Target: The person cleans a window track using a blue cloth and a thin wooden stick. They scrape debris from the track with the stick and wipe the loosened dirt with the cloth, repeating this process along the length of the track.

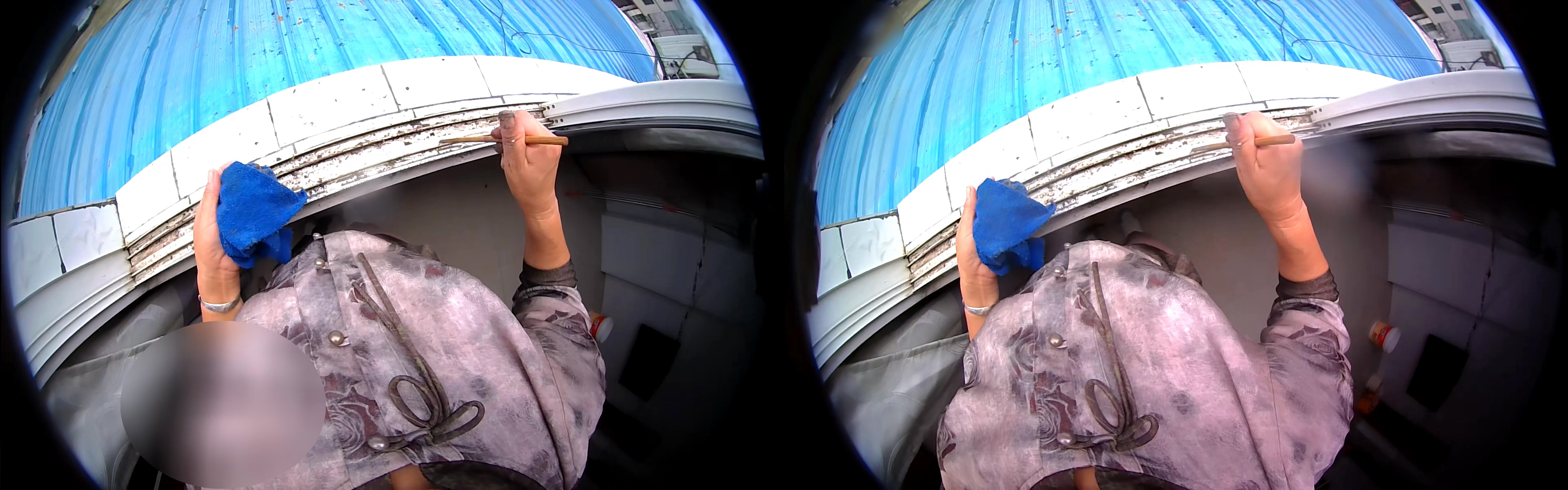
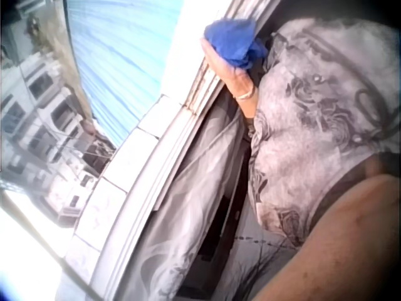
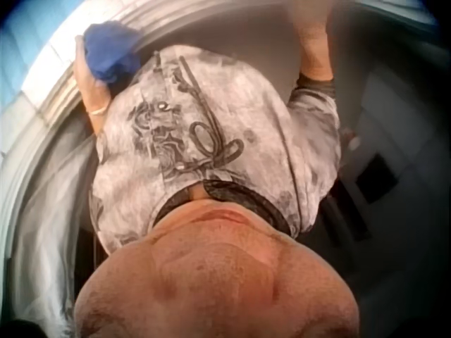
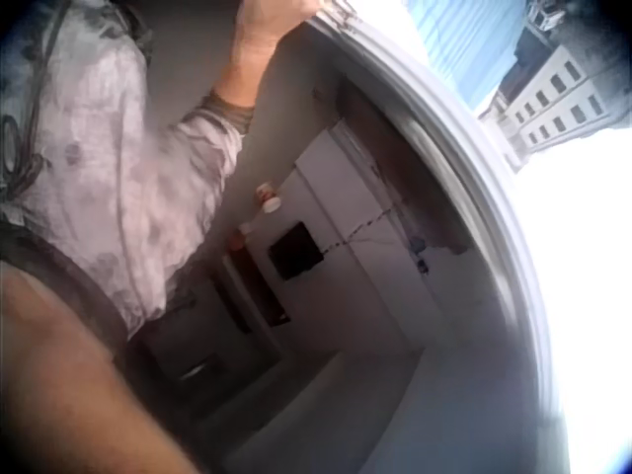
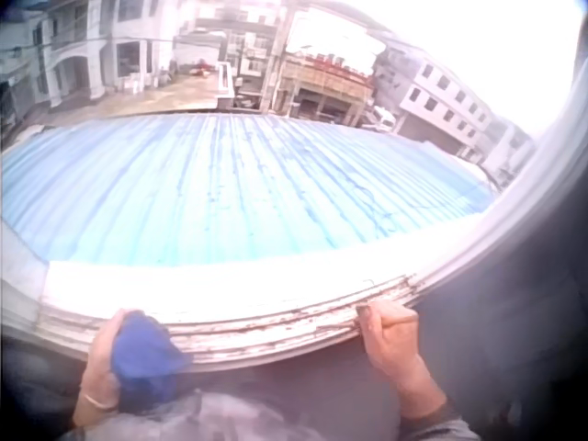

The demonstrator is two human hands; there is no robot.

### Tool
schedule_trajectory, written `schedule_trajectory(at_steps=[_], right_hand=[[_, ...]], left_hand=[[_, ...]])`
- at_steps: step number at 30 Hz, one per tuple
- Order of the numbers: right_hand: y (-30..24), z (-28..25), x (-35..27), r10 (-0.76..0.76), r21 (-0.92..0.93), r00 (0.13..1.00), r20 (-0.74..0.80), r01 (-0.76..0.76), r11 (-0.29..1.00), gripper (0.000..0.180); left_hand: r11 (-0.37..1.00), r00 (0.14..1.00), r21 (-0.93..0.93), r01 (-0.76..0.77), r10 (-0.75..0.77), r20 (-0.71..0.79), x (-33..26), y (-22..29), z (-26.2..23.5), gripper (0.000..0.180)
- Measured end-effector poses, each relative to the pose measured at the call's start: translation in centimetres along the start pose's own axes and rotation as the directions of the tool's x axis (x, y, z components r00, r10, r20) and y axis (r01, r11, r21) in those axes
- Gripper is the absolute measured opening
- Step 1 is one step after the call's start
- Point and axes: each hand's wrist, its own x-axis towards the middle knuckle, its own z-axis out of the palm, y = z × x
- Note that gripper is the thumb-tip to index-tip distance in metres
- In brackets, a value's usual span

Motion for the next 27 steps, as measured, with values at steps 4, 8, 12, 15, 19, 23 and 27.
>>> schedule_trajectory(at_steps=[4, 8, 12, 15, 19, 23, 27], right_hand=[[1.7, 0.6, 0.4, 0.034, 0.106, 0.994, -0.103, -0.023, 0.994, 0.043], [5.8, -1.1, 2.9, 0.462, 0.378, 0.874, -0.149, -0.382, 0.844, 0.048], [12.6, -1.7, 2.9, 0.616, 0.517, 0.783, -0.087, -0.493, 0.700, 0.045], [10.5, 2.1, 1.3, 0.583, 0.627, 0.810, 0.069, -0.490, 0.606, 0.041], [5.8, 6.0, -0.2, 0.540, 0.666, 0.802, 0.257, -0.552, 0.502, 0.044], [7.8, 1.8, 0.7, 0.524, 0.566, 0.847, 0.088, -0.475, 0.674, 0.045], [4.9, 7.3, -2.3, 0.456, 0.703, 0.853, 0.256, -0.488, 0.518, 0.040]], left_hand=[[0.997, 1.000, -0.074, 0.011, -0.009, 0.017, -0.1, 0.3, -0.9, 0.037], [0.997, 1.000, -0.080, -0.001, 0.001, 0.000, -0.7, 0.6, -1.1, 0.035], [0.997, 1.000, -0.073, -0.011, 0.010, -0.004, -0.7, 0.3, -1.1, 0.033], [0.999, 0.998, -0.023, -0.028, 0.026, -0.050, -1.1, 0.2, -0.5, 0.038], [0.999, 0.999, -0.034, -0.025, 0.024, -0.031, -1.1, 0.0, -1.0, 0.038], [0.996, 0.997, -0.058, -0.070, 0.067, -0.047, -2.0, 0.3, -1.2, 0.038], [0.995, 0.998, -0.086, -0.052, 0.049, -0.034, -1.9, 0.0, -2.4, 0.037]])
